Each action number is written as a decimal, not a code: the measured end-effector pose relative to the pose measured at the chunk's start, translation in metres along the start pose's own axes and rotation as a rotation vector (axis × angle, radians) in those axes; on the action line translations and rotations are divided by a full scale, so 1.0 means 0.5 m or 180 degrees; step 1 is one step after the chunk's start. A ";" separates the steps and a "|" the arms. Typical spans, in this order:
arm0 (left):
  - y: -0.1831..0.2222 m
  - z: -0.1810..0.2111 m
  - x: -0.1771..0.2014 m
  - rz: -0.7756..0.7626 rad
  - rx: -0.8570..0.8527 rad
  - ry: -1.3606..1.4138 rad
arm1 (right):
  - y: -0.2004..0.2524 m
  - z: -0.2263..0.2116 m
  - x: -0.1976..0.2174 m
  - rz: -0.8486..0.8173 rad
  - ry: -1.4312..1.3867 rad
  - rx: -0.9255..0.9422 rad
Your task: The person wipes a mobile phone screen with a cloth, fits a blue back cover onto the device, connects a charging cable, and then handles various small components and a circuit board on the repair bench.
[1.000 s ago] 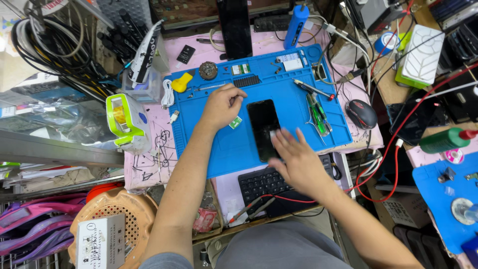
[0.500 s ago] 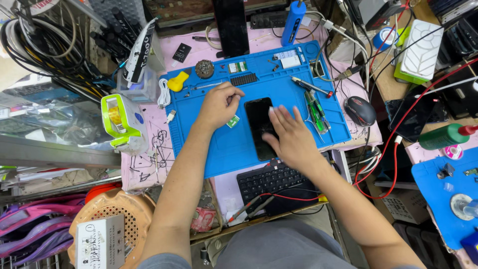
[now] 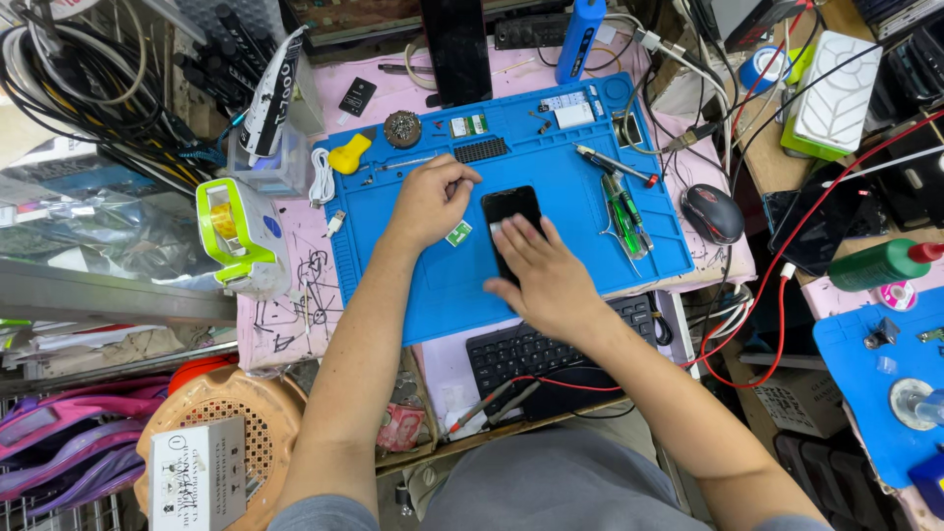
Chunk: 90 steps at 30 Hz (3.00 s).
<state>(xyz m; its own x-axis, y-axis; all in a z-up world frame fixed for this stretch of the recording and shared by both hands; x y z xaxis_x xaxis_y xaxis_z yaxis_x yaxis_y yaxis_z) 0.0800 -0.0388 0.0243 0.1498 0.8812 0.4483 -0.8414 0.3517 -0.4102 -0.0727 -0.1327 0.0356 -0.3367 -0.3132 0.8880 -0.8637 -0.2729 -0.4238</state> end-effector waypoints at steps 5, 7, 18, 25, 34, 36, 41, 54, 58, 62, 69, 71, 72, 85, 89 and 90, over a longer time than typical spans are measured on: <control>0.002 0.000 0.001 0.0011 0.0016 -0.0007 | -0.033 0.019 -0.019 0.0088 0.0032 -0.0092; 0.002 0.000 0.002 0.0025 -0.0034 0.0025 | -0.009 -0.003 -0.010 0.0065 0.0018 -0.0005; -0.001 -0.007 -0.002 0.0021 -0.0022 -0.0052 | -0.016 -0.003 -0.017 -0.0012 0.0139 0.0076; -0.001 -0.009 0.003 0.0051 0.0081 0.0061 | -0.082 0.075 -0.050 -0.0282 -0.0094 -0.0001; -0.003 -0.005 0.003 -0.0045 0.0104 0.0027 | -0.008 0.094 0.010 -0.0215 -0.0181 -0.0131; -0.002 -0.007 0.003 -0.0051 0.0166 0.0032 | 0.014 0.087 0.020 -0.0265 -0.0149 -0.0159; -0.001 -0.006 0.002 -0.0061 0.0126 -0.0014 | 0.086 0.048 0.053 -0.0293 -0.0235 -0.0295; 0.010 0.057 -0.004 0.0211 -0.0716 -0.0685 | 0.086 -0.061 0.040 0.0008 -0.0295 0.0046; 0.023 0.082 -0.007 0.0281 -0.0973 -0.0909 | 0.046 -0.073 0.018 0.0101 -0.0231 0.0130; 0.024 0.083 -0.011 0.0234 -0.0960 -0.0917 | 0.069 -0.045 0.036 0.0072 -0.0304 0.0044; 0.025 0.083 -0.020 0.0208 -0.0971 -0.1071 | 0.142 0.001 0.074 -0.0057 -0.0171 -0.0178; 0.019 0.080 -0.028 0.0080 -0.0927 -0.1142 | 0.153 0.010 0.078 -0.0062 0.0057 -0.0117; 0.018 0.080 -0.030 0.0016 -0.0903 -0.1179 | 0.158 0.012 0.079 -0.0065 0.0168 -0.0085; 0.038 0.049 -0.068 -0.0412 0.0108 -0.1213 | 0.162 0.053 0.062 0.0490 -0.0354 -0.0261; 0.034 0.035 -0.054 -0.0368 0.0442 -0.1081 | 0.167 0.060 0.064 0.0594 -0.0548 -0.0296; 0.033 0.041 -0.050 -0.0324 0.0422 -0.1027 | 0.168 0.065 0.062 0.0643 -0.0626 -0.0328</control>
<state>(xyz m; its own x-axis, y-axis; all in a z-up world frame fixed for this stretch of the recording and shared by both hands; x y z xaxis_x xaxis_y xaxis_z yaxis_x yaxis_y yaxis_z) 0.0519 -0.0615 0.0225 0.0824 0.6915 0.7177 -0.8938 0.3698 -0.2537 -0.1438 -0.1948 0.0220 -0.4353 -0.5246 0.7317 -0.8235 -0.0965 -0.5591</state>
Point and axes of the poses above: each hand's wrist, its own y-axis away from the middle knuckle, its own x-axis out of the back of the hand, z = x × y, the point moved 9 cm from there along -y, towards the middle knuckle, and after that the axes turned 11 degrees about z, right-handed, at the moved point
